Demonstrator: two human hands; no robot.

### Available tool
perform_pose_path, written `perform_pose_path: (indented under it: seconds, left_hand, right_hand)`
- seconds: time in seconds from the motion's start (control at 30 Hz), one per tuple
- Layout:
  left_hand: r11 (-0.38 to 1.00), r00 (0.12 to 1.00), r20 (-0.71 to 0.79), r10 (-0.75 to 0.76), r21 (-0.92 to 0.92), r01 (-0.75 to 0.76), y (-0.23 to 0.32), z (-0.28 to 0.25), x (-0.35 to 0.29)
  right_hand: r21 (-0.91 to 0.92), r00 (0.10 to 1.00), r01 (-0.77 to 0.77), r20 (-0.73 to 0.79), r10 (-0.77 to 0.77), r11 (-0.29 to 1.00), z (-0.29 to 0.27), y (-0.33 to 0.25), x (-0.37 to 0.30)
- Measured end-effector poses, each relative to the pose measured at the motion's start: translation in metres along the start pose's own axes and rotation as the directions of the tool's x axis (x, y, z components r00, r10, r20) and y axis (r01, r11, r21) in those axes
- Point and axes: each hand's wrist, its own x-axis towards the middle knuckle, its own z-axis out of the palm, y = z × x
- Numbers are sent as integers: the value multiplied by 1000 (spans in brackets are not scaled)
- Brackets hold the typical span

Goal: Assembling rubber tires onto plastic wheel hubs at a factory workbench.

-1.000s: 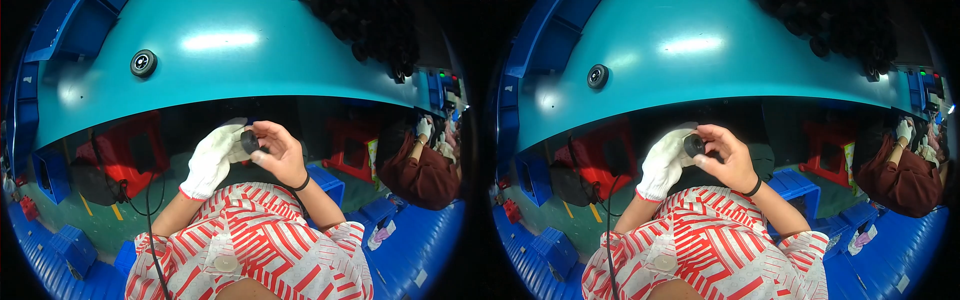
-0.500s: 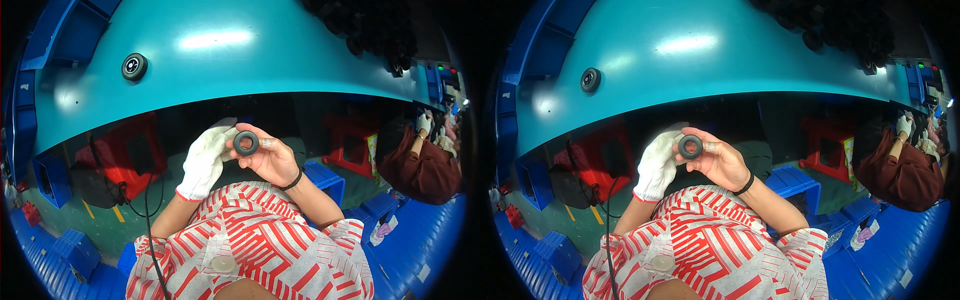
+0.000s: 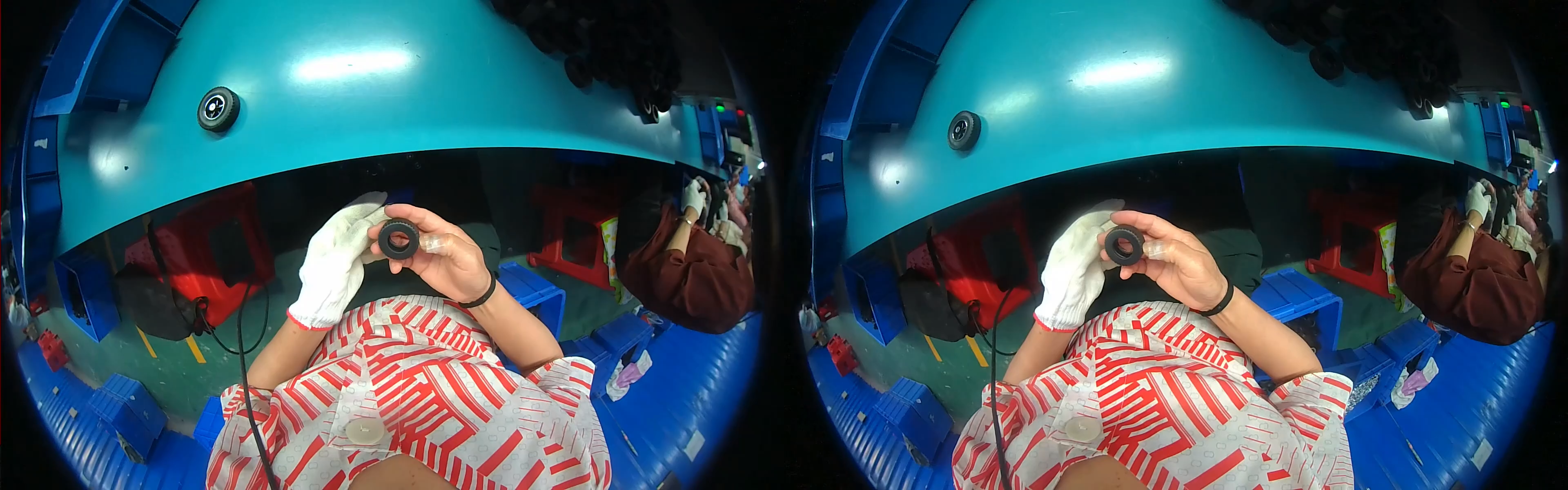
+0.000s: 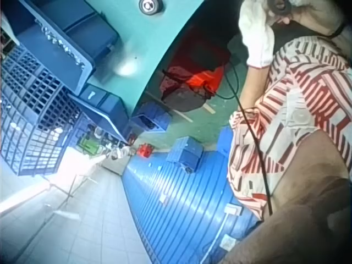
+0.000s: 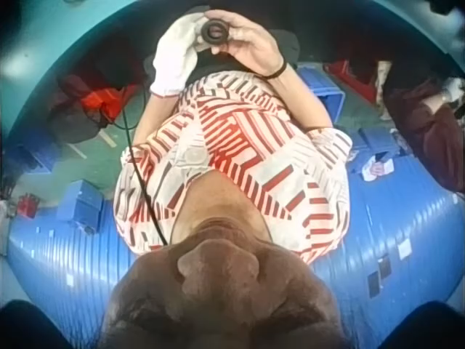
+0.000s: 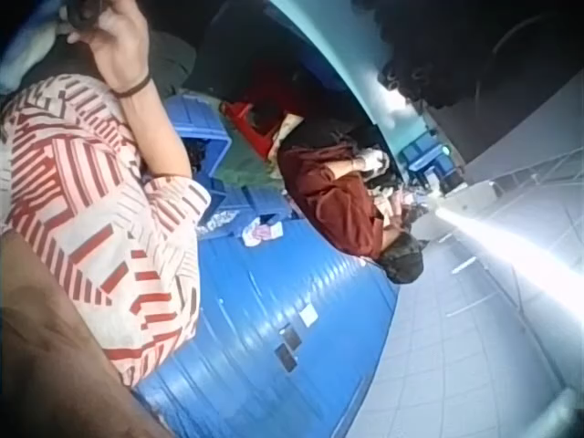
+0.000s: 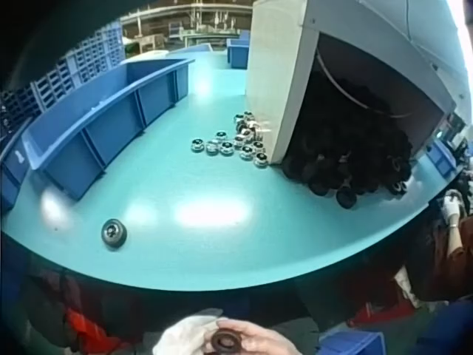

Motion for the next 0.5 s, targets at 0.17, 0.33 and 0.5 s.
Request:
perform_pose_path:
  seconds: [0.17, 0.33, 0.5]
  left_hand:
    - [999, 998, 12, 54, -8, -54, 2, 2, 0]
    - [998, 999, 24, 32, -59, -30, 3, 1, 7]
    - [983, 995, 99, 1, -183, 17, 4, 2, 1]
  right_hand:
    - [-26, 1000, 23, 6, -23, 999, 0, -2, 3]
    - [-23, 999, 46, 16, -46, 999, -4, -6, 7]
    - [-878, 926, 199, 24, -376, 435, 17, -18, 0]
